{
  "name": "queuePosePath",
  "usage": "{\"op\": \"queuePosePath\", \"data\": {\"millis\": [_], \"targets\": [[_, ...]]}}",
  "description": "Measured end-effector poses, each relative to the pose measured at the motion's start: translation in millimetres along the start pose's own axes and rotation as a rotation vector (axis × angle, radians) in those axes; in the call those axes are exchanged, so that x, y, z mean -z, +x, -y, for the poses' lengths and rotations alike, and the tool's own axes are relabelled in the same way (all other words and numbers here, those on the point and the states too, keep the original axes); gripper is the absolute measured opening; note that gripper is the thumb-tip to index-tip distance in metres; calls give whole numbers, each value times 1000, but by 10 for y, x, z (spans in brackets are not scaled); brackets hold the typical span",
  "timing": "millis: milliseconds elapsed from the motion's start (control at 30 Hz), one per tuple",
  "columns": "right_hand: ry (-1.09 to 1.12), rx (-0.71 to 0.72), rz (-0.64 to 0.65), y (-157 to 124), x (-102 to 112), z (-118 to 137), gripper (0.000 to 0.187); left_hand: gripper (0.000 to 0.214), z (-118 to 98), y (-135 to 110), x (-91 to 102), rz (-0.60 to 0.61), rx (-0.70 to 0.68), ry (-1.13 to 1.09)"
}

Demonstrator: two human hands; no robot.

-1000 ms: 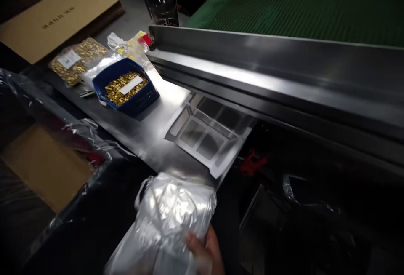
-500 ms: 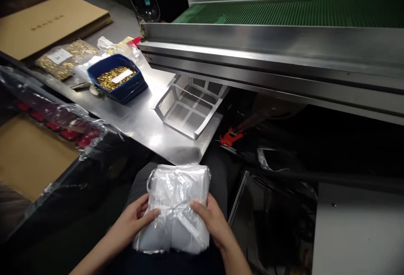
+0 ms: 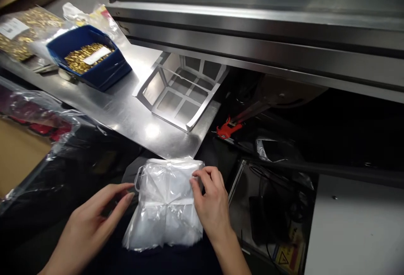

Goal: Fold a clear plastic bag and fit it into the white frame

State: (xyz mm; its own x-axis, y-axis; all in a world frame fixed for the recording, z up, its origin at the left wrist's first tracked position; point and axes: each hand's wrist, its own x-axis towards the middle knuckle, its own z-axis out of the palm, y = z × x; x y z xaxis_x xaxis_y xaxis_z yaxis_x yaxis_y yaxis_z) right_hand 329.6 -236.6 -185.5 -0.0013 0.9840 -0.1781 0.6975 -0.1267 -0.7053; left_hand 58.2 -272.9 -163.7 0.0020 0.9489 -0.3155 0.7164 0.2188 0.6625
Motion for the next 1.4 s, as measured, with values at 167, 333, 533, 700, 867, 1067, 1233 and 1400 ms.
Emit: {"op": "queuePosePath", "data": {"millis": [167,333,533,700,867,1067,1233,1400], "targets": [[56,-1,8,-58,10,78,11,19,-340,340,-167,48,-301,-81],[64,41,-60,-24,-40,138,9,20,-613,750,-469,170,-539,80],[64,-148,-144,-149,80,78,16,9,-642,988,-574,184,-582,158],[98,-389,-85,-808,187,-52,24,18,-637,645,-415,62,-731,160],[146,-444,67,-1327,35,-146,28,12,-606,179,-594,380,-917,343],[181,-415,19,-1482,-78,-136,26,12,-547,166,-732,426,-695,359],[198,-380,-21,-1527,-53,-137,24,44,-522,147,-616,388,-746,287],[196,-352,-22,-1533,-56,-157,23,12,-549,64,-668,399,-797,396]]}}
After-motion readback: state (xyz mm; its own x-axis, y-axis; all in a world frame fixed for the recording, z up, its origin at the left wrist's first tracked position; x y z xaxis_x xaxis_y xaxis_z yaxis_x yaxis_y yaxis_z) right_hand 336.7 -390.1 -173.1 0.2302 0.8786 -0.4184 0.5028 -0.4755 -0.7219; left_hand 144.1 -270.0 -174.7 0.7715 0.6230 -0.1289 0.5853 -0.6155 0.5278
